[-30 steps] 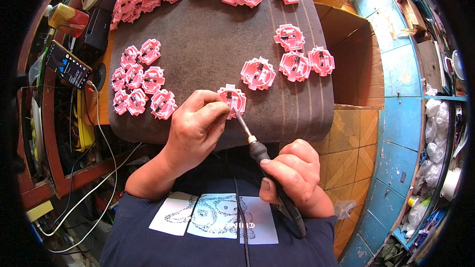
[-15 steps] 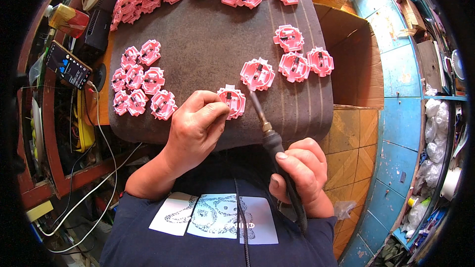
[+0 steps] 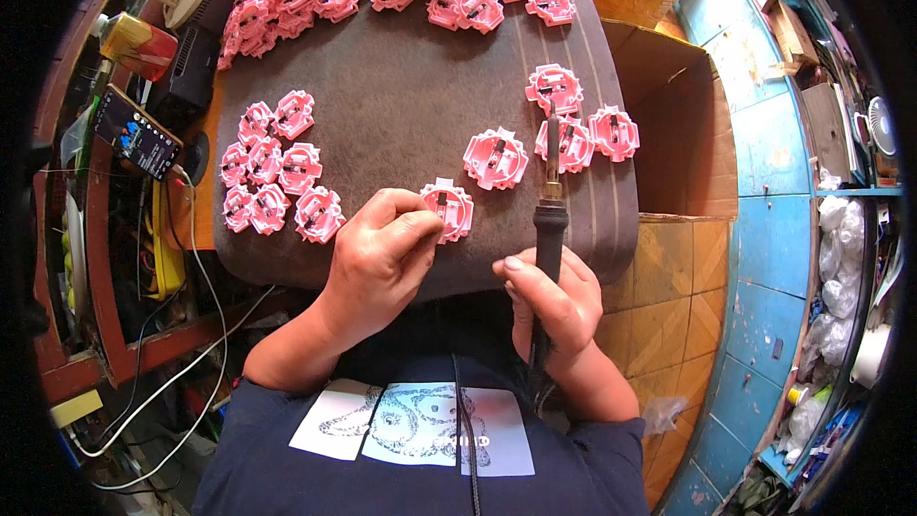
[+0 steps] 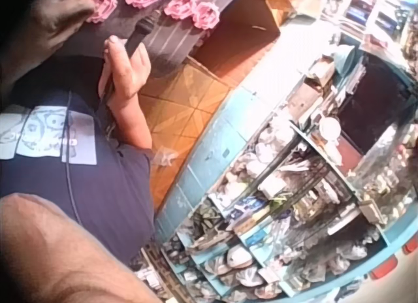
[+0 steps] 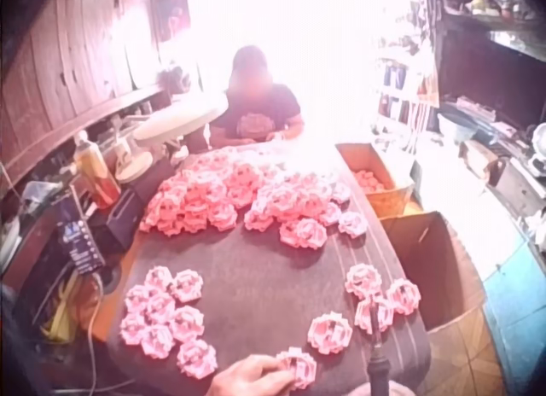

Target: The person uses a soldering iron to work on small pink plastic components on a workbench. They repeatedly pick up each component, apply the soldering iron to specific points, and place the finished items into a cardboard box. A smartphone is visible on the left side of the workbench.

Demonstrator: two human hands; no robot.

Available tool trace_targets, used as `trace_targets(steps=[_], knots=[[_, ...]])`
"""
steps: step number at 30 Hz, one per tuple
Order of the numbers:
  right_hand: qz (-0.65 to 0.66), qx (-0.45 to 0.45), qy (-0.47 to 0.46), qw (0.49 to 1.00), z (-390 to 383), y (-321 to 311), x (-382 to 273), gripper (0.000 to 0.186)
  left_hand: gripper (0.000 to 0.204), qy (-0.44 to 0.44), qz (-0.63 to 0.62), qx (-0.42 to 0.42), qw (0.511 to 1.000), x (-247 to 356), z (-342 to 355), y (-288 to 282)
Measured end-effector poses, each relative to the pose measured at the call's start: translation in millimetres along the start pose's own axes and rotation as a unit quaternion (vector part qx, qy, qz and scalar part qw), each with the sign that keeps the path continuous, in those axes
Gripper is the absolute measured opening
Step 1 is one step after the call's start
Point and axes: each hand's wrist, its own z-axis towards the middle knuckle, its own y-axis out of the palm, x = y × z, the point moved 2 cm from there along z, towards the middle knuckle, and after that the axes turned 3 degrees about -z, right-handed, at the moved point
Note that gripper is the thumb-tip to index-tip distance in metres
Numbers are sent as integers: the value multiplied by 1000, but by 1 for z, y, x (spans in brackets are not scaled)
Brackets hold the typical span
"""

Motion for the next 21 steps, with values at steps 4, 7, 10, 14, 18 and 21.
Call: trace_targets(steps=[4,7,10,14,18,21], knots=[[-22,-12,-2,1000,7,11,6,37,20,0,-3,1,1000,-1,-1,1],[-9,-23,6,1000,9,18,9,42,21,1,-4,2,1000,-1,-1,0],[-8,-23,4,1000,11,24,10,45,21,0,-6,1,1000,-1,0,0],[-2,-25,3,1000,16,29,10,49,22,-1,-8,0,1000,-1,-1,0],[-5,-29,0,1000,14,31,12,51,21,-4,-12,-1,1000,-1,-1,0],[-7,-31,2,999,15,31,12,51,21,-2,-14,-1,1000,-1,0,0]])
